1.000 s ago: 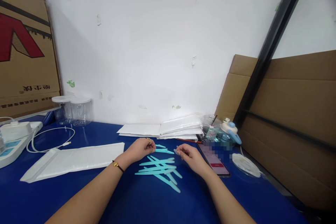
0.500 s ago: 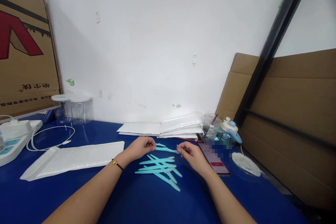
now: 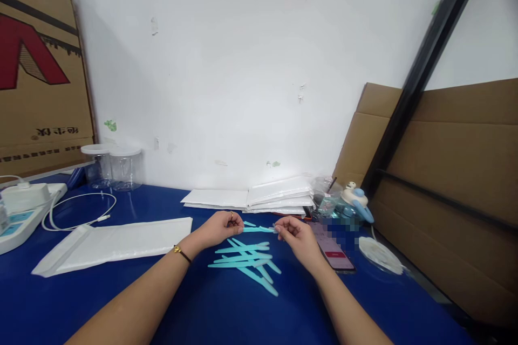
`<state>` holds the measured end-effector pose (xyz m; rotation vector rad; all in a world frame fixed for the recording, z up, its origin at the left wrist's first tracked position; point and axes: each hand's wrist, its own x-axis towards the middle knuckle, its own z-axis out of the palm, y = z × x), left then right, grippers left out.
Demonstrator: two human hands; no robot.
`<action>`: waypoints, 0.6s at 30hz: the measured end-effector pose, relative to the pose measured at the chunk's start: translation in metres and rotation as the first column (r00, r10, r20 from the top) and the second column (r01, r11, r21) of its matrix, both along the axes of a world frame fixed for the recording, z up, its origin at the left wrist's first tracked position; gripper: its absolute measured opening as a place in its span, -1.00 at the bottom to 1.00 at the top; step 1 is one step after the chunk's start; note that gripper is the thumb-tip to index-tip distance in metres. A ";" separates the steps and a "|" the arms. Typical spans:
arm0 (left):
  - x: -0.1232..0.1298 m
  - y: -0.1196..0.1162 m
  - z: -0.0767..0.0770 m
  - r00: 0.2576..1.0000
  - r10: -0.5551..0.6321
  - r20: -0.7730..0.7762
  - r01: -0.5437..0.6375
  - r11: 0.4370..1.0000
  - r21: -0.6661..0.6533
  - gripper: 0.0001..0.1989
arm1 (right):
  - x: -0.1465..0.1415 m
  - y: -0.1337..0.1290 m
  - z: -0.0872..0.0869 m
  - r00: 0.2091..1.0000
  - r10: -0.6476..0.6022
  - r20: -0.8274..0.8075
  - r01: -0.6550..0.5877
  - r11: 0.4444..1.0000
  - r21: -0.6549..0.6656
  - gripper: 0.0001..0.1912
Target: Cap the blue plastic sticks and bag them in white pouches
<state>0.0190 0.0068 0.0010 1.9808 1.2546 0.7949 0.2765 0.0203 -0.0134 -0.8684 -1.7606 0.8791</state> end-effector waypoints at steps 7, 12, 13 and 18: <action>0.005 -0.002 0.001 0.999 -0.043 0.012 0.044 0.999 -0.031 -0.69 | -0.008 -0.004 -0.003 1.000 0.016 -0.003 -0.016 1.000 -0.017 -0.75; 0.011 -0.008 0.002 0.994 -0.097 -0.052 0.095 0.995 -0.039 -0.71 | -0.006 -0.003 -0.002 0.998 0.048 0.039 -0.046 0.998 -0.052 -0.71; 0.012 -0.008 0.001 0.991 -0.099 -0.088 0.096 0.995 -0.040 -0.72 | -0.002 0.000 -0.002 0.998 0.031 0.058 -0.029 0.999 -0.046 -0.70; 0.003 -0.004 -0.005 0.958 0.063 -0.280 -0.033 0.993 0.111 -0.72 | 0.030 0.024 -0.005 0.922 -0.330 0.200 0.293 0.936 0.193 -0.73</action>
